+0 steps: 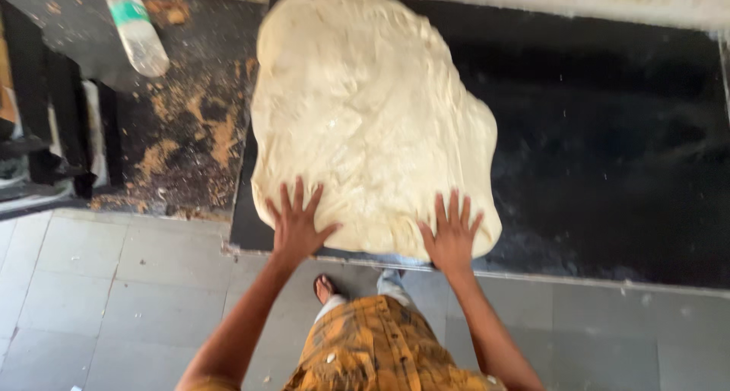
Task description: The person spreads oil on a large piece of dough with their hands, stretching and folding the dough on a black table.
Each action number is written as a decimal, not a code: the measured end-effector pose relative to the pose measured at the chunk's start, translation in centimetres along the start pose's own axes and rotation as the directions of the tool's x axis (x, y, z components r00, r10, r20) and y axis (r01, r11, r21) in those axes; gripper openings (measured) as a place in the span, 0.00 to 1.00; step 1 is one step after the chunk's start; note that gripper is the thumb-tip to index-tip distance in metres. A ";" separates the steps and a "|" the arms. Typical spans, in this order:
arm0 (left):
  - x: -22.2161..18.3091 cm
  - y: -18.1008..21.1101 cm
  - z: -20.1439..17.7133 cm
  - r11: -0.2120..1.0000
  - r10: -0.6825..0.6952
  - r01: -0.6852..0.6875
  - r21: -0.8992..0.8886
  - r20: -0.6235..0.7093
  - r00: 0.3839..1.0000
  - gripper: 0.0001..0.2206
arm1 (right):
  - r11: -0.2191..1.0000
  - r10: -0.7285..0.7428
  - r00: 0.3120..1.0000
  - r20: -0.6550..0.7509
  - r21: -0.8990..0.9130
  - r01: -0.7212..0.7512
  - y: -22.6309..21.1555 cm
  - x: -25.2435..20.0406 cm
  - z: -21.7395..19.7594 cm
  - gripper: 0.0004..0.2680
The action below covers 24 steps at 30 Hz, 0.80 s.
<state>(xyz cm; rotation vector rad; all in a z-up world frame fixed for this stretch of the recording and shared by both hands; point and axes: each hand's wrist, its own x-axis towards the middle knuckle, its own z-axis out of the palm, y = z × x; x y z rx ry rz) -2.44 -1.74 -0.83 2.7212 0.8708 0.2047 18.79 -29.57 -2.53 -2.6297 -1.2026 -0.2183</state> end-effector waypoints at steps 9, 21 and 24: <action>-4.3 -0.4 -2.7 0.970 -0.217 0.239 -0.040 0.292 0.931 0.41 | 1.000 -0.018 0.995 0.098 0.009 0.017 3.0 -2.3 0.8 0.30; 1.2 -3.3 -1.3 1.000 -0.020 0.018 -0.017 -0.113 0.993 0.38 | 0.880 -0.239 0.964 0.113 0.446 0.166 -19.0 18.2 2.4 0.31; -0.5 -4.5 -1.0 0.997 -0.060 0.055 -0.055 -0.088 0.994 0.35 | 0.939 -0.287 0.944 0.162 0.244 0.243 -23.0 20.3 7.6 0.32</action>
